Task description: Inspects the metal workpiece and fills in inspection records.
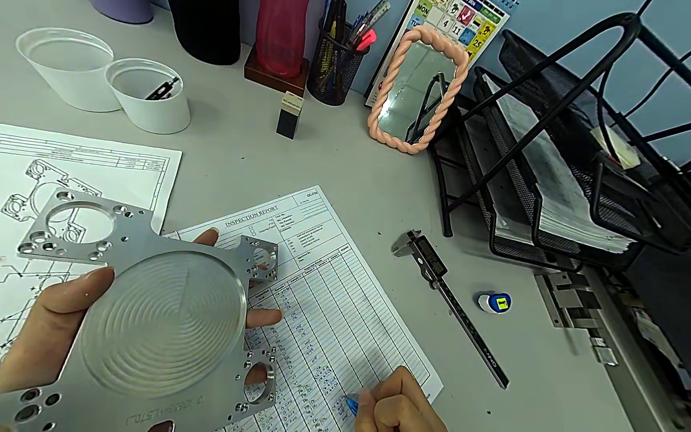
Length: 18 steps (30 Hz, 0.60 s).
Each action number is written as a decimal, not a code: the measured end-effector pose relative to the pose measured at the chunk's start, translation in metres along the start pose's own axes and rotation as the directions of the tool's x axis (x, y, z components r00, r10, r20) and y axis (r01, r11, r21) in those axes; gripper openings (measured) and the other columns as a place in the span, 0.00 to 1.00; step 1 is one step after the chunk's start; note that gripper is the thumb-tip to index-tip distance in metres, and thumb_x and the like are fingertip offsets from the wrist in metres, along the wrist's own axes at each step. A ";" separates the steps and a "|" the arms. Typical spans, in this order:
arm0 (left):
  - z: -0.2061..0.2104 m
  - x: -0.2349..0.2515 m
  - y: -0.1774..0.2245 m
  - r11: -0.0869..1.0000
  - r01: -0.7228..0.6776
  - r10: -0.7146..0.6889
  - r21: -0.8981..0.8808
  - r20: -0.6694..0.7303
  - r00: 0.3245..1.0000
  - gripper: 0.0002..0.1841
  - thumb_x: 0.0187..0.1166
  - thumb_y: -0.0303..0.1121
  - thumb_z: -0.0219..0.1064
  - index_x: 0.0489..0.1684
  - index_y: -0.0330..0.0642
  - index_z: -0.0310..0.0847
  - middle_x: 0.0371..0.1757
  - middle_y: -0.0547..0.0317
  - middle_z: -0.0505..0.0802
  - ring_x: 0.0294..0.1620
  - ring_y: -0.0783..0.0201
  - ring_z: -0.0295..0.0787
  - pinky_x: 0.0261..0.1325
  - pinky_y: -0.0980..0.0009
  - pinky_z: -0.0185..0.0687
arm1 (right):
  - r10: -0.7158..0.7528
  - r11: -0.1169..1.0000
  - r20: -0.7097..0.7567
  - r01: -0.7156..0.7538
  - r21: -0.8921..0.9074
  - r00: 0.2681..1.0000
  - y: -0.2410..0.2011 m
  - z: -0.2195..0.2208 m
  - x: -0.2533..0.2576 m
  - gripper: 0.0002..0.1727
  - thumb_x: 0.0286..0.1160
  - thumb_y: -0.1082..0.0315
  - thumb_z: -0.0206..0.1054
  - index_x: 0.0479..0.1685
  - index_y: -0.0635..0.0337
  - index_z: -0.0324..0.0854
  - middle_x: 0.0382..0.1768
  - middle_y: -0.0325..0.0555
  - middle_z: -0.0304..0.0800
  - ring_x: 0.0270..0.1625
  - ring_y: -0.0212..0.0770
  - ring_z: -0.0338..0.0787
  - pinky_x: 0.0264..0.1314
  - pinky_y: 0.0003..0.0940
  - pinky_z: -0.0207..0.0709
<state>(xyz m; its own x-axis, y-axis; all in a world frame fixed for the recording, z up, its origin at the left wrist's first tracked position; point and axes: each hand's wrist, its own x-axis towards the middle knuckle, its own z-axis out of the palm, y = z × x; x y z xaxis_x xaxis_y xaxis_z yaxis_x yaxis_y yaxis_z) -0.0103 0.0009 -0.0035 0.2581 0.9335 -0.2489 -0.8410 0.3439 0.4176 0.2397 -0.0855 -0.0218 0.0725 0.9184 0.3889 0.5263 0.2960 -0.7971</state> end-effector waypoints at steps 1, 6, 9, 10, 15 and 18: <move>-0.001 -0.002 0.001 1.000 0.016 -0.016 -0.010 0.029 0.999 0.29 0.79 0.51 0.60 0.78 0.47 0.73 0.62 0.37 0.90 0.60 0.37 0.92 0.55 0.45 0.92 | 0.000 1.000 0.006 0.001 -0.004 1.000 0.000 0.000 0.000 0.14 0.65 0.82 0.67 0.18 0.62 0.69 0.25 0.41 0.69 0.27 0.22 0.70 0.29 0.08 0.63; -0.004 -0.005 0.001 1.000 0.020 -0.021 0.011 0.069 0.997 0.29 0.80 0.54 0.59 0.78 0.51 0.74 0.62 0.36 0.90 0.59 0.36 0.92 0.50 0.47 0.94 | -0.021 1.000 0.013 0.021 -0.007 1.000 -0.001 0.000 0.000 0.14 0.65 0.82 0.67 0.18 0.62 0.68 0.25 0.41 0.69 0.27 0.22 0.70 0.29 0.08 0.64; -0.007 -0.006 0.000 1.000 0.006 -0.005 -0.007 0.088 0.996 0.33 0.82 0.55 0.57 0.85 0.51 0.66 0.69 0.34 0.86 0.62 0.31 0.89 0.50 0.38 0.92 | -0.030 0.998 0.049 0.033 -0.049 0.998 -0.004 0.001 -0.001 0.14 0.66 0.82 0.66 0.17 0.63 0.69 0.26 0.42 0.68 0.27 0.24 0.70 0.28 0.09 0.64; -0.008 -0.006 0.000 1.000 0.028 -0.028 -0.003 0.088 0.996 0.35 0.80 0.57 0.58 0.87 0.53 0.63 0.70 0.34 0.85 0.62 0.30 0.89 0.49 0.37 0.91 | -0.033 0.997 0.056 0.037 -0.062 0.998 -0.004 0.001 -0.001 0.14 0.65 0.82 0.66 0.17 0.63 0.69 0.25 0.43 0.68 0.27 0.24 0.70 0.28 0.09 0.63; -0.011 -0.002 0.001 0.999 0.011 -0.016 0.050 0.099 0.995 0.35 0.75 0.60 0.62 0.82 0.53 0.72 0.65 0.35 0.89 0.61 0.33 0.90 0.51 0.39 0.91 | 0.087 0.972 -0.152 -0.050 0.230 0.985 0.009 -0.001 -0.001 0.13 0.74 0.77 0.65 0.24 0.52 0.72 0.32 0.32 0.76 0.31 0.17 0.77 0.31 0.08 0.74; -0.011 -0.004 -0.002 0.998 -0.065 0.062 0.016 0.125 0.990 0.34 0.80 0.60 0.58 0.81 0.50 0.73 0.65 0.33 0.89 0.61 0.32 0.90 0.51 0.38 0.90 | 0.084 0.960 -0.369 0.024 0.280 0.926 0.021 -0.016 0.015 0.10 0.82 0.67 0.67 0.33 0.40 0.75 0.39 0.22 0.85 0.33 0.14 0.83 0.31 0.08 0.78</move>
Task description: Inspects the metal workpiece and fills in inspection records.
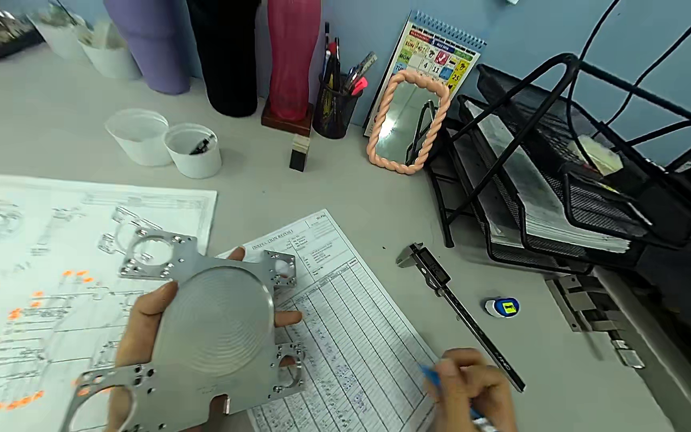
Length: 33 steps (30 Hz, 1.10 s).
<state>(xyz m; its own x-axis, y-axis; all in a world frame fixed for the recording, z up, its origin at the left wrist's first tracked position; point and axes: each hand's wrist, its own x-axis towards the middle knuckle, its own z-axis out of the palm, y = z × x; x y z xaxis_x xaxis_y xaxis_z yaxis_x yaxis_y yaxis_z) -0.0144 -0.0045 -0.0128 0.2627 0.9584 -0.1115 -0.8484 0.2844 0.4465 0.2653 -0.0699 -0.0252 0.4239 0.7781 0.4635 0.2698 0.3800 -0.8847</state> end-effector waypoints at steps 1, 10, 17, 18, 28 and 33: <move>0.001 0.000 0.000 1.000 -0.009 0.009 -0.028 0.008 1.000 0.34 0.80 0.61 0.58 0.81 0.50 0.73 0.65 0.33 0.89 0.61 0.31 0.90 0.50 0.37 0.91 | -0.039 0.999 -0.042 0.037 -0.035 0.998 0.001 -0.007 0.010 0.08 0.83 0.66 0.66 0.37 0.40 0.74 0.36 0.19 0.85 0.32 0.13 0.83 0.32 0.08 0.78; 0.001 0.001 0.007 0.998 -0.065 0.064 -0.018 -0.031 0.997 0.37 0.80 0.69 0.47 0.81 0.56 0.72 0.66 0.40 0.89 0.62 0.41 0.91 0.53 0.43 0.91 | -0.103 0.867 0.020 0.099 -0.488 0.995 0.014 -0.057 0.036 0.27 0.92 0.51 0.48 0.61 0.66 0.81 0.20 0.30 0.73 0.17 0.21 0.70 0.19 0.18 0.65; 0.002 0.009 0.011 0.996 -0.083 0.081 -0.043 -0.053 0.995 0.36 0.80 0.69 0.46 0.79 0.56 0.73 0.67 0.41 0.89 0.65 0.40 0.89 0.53 0.42 0.90 | -0.238 0.747 0.044 0.212 -0.630 0.970 0.016 -0.049 0.043 0.28 0.91 0.51 0.50 0.62 0.66 0.86 0.35 0.50 0.91 0.31 0.38 0.86 0.34 0.39 0.78; 0.003 0.010 0.012 0.995 -0.080 0.077 -0.058 -0.055 0.995 0.36 0.79 0.68 0.47 0.77 0.56 0.75 0.67 0.41 0.89 0.64 0.40 0.90 0.53 0.42 0.90 | -0.257 0.739 0.040 0.223 -0.635 0.965 0.018 -0.049 0.044 0.28 0.90 0.50 0.52 0.64 0.63 0.87 0.38 0.51 0.91 0.34 0.39 0.87 0.36 0.38 0.79; 0.005 0.008 0.013 0.994 -0.105 0.104 -0.008 -0.018 0.994 0.35 0.80 0.67 0.47 0.78 0.56 0.74 0.64 0.38 0.90 0.60 0.37 0.91 0.48 0.40 0.91 | -0.279 0.676 0.070 0.248 -0.694 0.958 0.033 -0.041 0.050 0.24 0.88 0.50 0.54 0.65 0.52 0.90 0.31 0.41 0.79 0.30 0.36 0.79 0.30 0.33 0.71; -0.002 0.009 0.008 0.986 -0.164 0.164 0.001 -0.061 0.985 0.34 0.82 0.64 0.47 0.79 0.55 0.74 0.65 0.43 0.90 0.62 0.45 0.91 0.54 0.44 0.91 | -0.254 0.665 0.101 0.250 -0.704 0.962 0.037 -0.036 0.047 0.25 0.90 0.50 0.52 0.65 0.52 0.90 0.32 0.42 0.80 0.30 0.39 0.79 0.30 0.36 0.72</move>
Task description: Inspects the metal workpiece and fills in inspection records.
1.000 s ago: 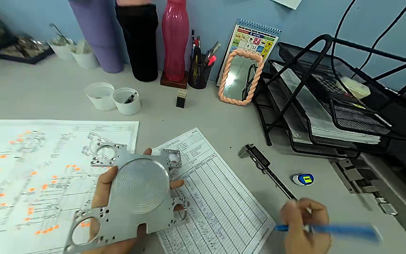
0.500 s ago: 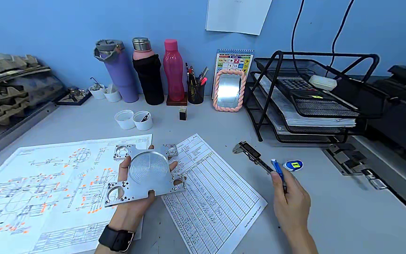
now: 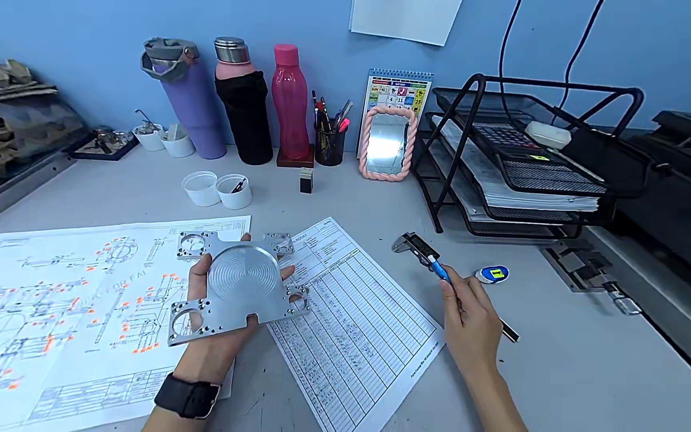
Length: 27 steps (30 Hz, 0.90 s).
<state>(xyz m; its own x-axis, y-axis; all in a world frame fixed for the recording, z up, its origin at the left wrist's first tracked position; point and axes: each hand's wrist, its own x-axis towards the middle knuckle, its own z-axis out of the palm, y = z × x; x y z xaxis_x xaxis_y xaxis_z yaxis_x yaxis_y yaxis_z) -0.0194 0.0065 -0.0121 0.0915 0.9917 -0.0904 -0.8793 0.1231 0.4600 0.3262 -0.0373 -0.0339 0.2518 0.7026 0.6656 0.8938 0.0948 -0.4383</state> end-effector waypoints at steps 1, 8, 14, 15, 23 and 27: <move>0.000 0.001 0.000 1.000 -0.006 0.006 -0.011 0.002 1.000 0.34 0.82 0.64 0.47 0.79 0.54 0.73 0.64 0.43 0.90 0.61 0.44 0.92 0.53 0.45 0.91 | -0.004 1.000 0.000 0.004 0.002 1.000 0.001 0.001 0.000 0.25 0.89 0.49 0.53 0.66 0.51 0.90 0.33 0.42 0.81 0.31 0.38 0.80 0.31 0.36 0.73; 0.000 0.006 0.007 0.988 -0.071 0.073 -0.137 0.010 0.997 0.34 0.82 0.65 0.45 0.75 0.52 0.74 0.60 0.38 0.91 0.57 0.40 0.93 0.50 0.44 0.92 | -0.017 0.999 0.034 0.018 -0.038 0.999 0.010 0.008 -0.001 0.20 0.75 0.55 0.63 0.57 0.50 0.95 0.40 0.46 0.87 0.39 0.47 0.87 0.34 0.47 0.79; 0.000 0.005 0.010 0.968 -0.111 0.101 -0.224 -0.057 0.993 0.36 0.79 0.70 0.44 0.74 0.53 0.73 0.58 0.38 0.91 0.55 0.40 0.93 0.50 0.43 0.91 | -0.019 0.999 -0.007 0.018 -0.043 1.000 0.012 0.008 -0.001 0.20 0.71 0.55 0.63 0.52 0.54 0.95 0.44 0.52 0.86 0.49 0.53 0.85 0.52 0.50 0.76; 0.000 0.004 0.010 0.970 -0.109 0.099 -0.216 -0.053 0.994 0.37 0.79 0.70 0.43 0.76 0.55 0.71 0.58 0.38 0.91 0.55 0.40 0.93 0.50 0.43 0.92 | -0.022 0.999 -0.016 0.021 -0.041 1.000 0.011 0.007 -0.001 0.20 0.72 0.54 0.63 0.51 0.55 0.95 0.44 0.53 0.86 0.50 0.54 0.84 0.54 0.52 0.74; -0.004 0.000 0.011 0.966 -0.176 0.154 -0.188 -0.122 0.980 0.39 0.79 0.74 0.41 0.76 0.57 0.74 0.61 0.46 0.91 0.60 0.44 0.91 0.58 0.42 0.88 | -0.091 0.995 -0.018 0.091 -0.041 0.996 -0.011 0.005 -0.010 0.23 0.74 0.49 0.60 0.48 0.55 0.95 0.46 0.57 0.84 0.52 0.56 0.80 0.56 0.54 0.67; -0.010 0.002 0.010 0.970 -0.165 0.149 -0.179 -0.099 0.984 0.40 0.77 0.75 0.40 0.76 0.57 0.73 0.60 0.44 0.91 0.59 0.43 0.92 0.56 0.43 0.89 | -0.138 0.990 0.054 0.137 0.012 0.989 -0.023 0.002 -0.018 0.21 0.78 0.50 0.60 0.47 0.53 0.94 0.46 0.53 0.84 0.52 0.50 0.80 0.57 0.46 0.68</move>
<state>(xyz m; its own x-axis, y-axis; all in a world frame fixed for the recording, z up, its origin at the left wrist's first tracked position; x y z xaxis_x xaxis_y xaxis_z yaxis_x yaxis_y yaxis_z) -0.0330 0.0090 -0.0165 -0.0870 0.9904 -0.1076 -0.9516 -0.0506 0.3032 0.3005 -0.0511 -0.0370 0.1056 0.7200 0.6859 0.9153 0.1992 -0.3501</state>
